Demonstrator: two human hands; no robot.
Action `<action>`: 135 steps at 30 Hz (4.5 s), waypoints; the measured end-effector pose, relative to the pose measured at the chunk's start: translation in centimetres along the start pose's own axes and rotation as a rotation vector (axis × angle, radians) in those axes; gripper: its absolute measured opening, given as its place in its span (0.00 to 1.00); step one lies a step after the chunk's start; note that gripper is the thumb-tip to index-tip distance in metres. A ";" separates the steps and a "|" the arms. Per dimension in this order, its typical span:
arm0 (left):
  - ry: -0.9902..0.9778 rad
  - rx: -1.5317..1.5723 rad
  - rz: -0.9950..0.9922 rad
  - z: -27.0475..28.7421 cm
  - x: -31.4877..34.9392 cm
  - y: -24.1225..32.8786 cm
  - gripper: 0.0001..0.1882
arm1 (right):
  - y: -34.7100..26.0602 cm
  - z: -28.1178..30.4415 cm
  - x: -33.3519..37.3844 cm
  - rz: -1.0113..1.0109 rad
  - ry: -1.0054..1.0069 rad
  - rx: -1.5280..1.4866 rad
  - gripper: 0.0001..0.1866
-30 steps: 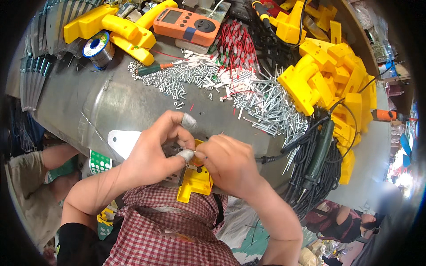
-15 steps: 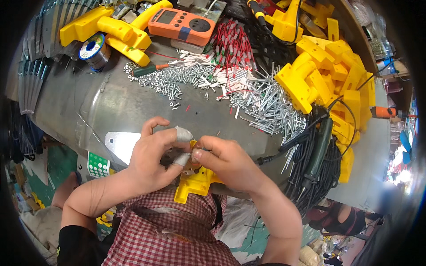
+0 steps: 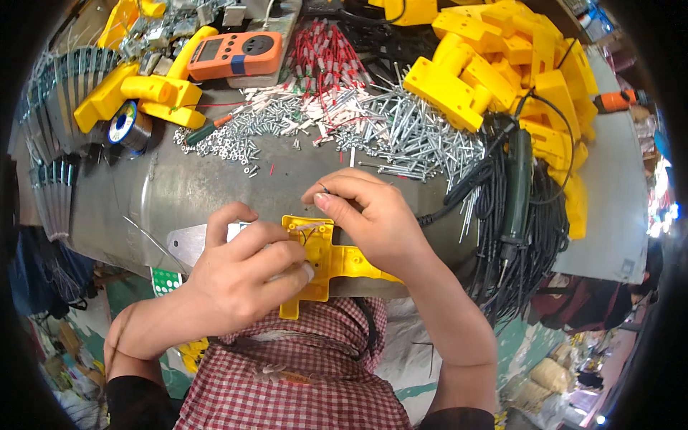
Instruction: Assembling a yellow handheld tool with electrical wiring and a metal plate using soldering and a screwdriver.
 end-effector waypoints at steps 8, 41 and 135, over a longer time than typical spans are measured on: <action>-0.087 0.353 0.400 -1.3 -3.2 -5.9 0.08 | 2.1 -0.9 3.1 -0.279 0.186 -0.525 0.09; 0.040 -0.047 0.121 1.3 -4.6 -3.8 0.08 | -4.9 -0.8 0.7 0.404 0.218 0.435 0.07; -0.320 1.101 0.852 -3.6 0.3 -10.2 0.09 | 0.0 -1.8 1.6 0.079 0.043 -0.161 0.06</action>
Point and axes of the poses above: each hand's wrist, its own x-axis away from the middle knuckle, its own z-axis out of the back of the hand, y = z × x, the point moved 9 cm from there along -x, towards the middle knuckle, and after that the axes turned 14 degrees about z, right-handed, at the moved point
